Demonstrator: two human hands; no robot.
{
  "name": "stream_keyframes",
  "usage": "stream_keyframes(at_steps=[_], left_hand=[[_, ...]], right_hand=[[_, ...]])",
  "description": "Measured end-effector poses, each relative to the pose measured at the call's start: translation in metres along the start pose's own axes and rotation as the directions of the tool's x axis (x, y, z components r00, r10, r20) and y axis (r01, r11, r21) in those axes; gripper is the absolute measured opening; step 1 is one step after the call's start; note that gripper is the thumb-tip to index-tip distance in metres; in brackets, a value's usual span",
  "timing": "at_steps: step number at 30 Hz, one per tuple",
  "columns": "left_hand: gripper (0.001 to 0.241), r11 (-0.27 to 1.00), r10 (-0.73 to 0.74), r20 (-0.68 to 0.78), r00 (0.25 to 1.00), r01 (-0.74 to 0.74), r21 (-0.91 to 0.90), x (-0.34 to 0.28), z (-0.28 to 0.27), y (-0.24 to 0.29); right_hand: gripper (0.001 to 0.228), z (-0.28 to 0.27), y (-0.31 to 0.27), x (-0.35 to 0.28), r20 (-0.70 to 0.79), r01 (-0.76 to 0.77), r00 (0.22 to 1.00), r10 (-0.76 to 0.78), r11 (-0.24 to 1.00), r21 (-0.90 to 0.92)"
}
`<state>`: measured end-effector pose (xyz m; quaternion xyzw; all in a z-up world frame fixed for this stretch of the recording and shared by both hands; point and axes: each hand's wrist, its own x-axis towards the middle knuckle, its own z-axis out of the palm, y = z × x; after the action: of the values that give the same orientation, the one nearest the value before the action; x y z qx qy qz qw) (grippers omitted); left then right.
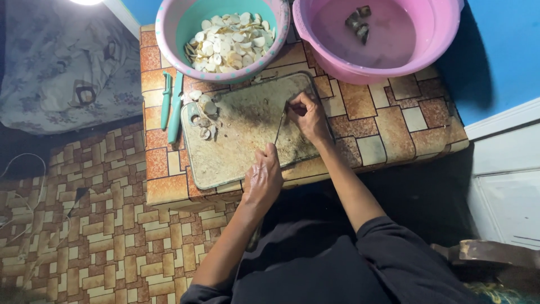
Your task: Slicing plantains on a wooden cutting board and placing the slices into a bowl of water.
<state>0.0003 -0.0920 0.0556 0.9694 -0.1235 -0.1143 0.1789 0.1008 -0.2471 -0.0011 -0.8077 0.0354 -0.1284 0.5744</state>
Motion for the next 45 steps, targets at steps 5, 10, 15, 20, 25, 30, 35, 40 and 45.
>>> stream_keyframes(at_steps=[5, 10, 15, 20, 25, 30, 35, 40, 45], left_hand=[[0.023, 1.0, 0.007, 0.03, 1.0, -0.007, -0.003, 0.002, 0.003, 0.0], [0.024, 0.999, 0.034, 0.039, 0.999, -0.035, 0.022, 0.018, 0.008, -0.005], [0.04, 0.999, 0.014, 0.153, 0.988, -0.007, -0.043, 0.046, 0.027, -0.027], [0.034, 0.99, -0.039, 0.201, 0.979, 0.065, -0.122, 0.032, -0.005, -0.016], [0.032, 0.992, -0.046, 0.181, 0.982, 0.066, -0.108, 0.011, -0.007, -0.007], [0.028, 0.996, 0.018, 0.151, 0.988, -0.004, -0.093, 0.003, -0.01, -0.007], [0.025, 0.995, 0.009, 0.151, 0.988, 0.007, -0.104, 0.018, 0.001, -0.01], [0.028, 0.996, 0.021, 0.123, 0.992, -0.009, -0.091, 0.045, 0.013, -0.01], [0.042, 1.0, -0.004, 0.098, 0.995, 0.002, 0.018, 0.052, 0.018, -0.002]], right_hand=[[0.015, 0.008, 0.016, 0.002, 0.012, 0.044, 0.999, -0.044, 0.999, 0.008], [0.015, 0.012, 0.054, 0.015, 0.015, 0.112, 0.994, -0.112, 0.994, 0.001], [0.014, -0.001, 0.024, 0.009, 0.022, 0.124, 0.992, -0.122, 0.985, -0.12], [0.013, -0.004, 0.031, 0.012, 0.03, 0.132, 0.991, -0.129, 0.987, -0.094], [0.016, 0.002, 0.012, 0.004, -0.01, 0.165, 0.986, -0.168, 0.978, -0.128], [0.013, 0.002, 0.011, 0.0, 0.023, 0.056, 0.998, -0.057, 0.998, 0.019], [0.013, 0.002, 0.017, 0.003, 0.051, 0.058, 0.997, -0.059, 0.998, 0.029], [0.016, -0.003, 0.024, 0.012, 0.028, 0.074, 0.997, -0.073, 0.997, -0.038], [0.014, -0.002, 0.027, 0.009, 0.024, 0.028, 0.999, -0.027, 0.998, -0.064]])
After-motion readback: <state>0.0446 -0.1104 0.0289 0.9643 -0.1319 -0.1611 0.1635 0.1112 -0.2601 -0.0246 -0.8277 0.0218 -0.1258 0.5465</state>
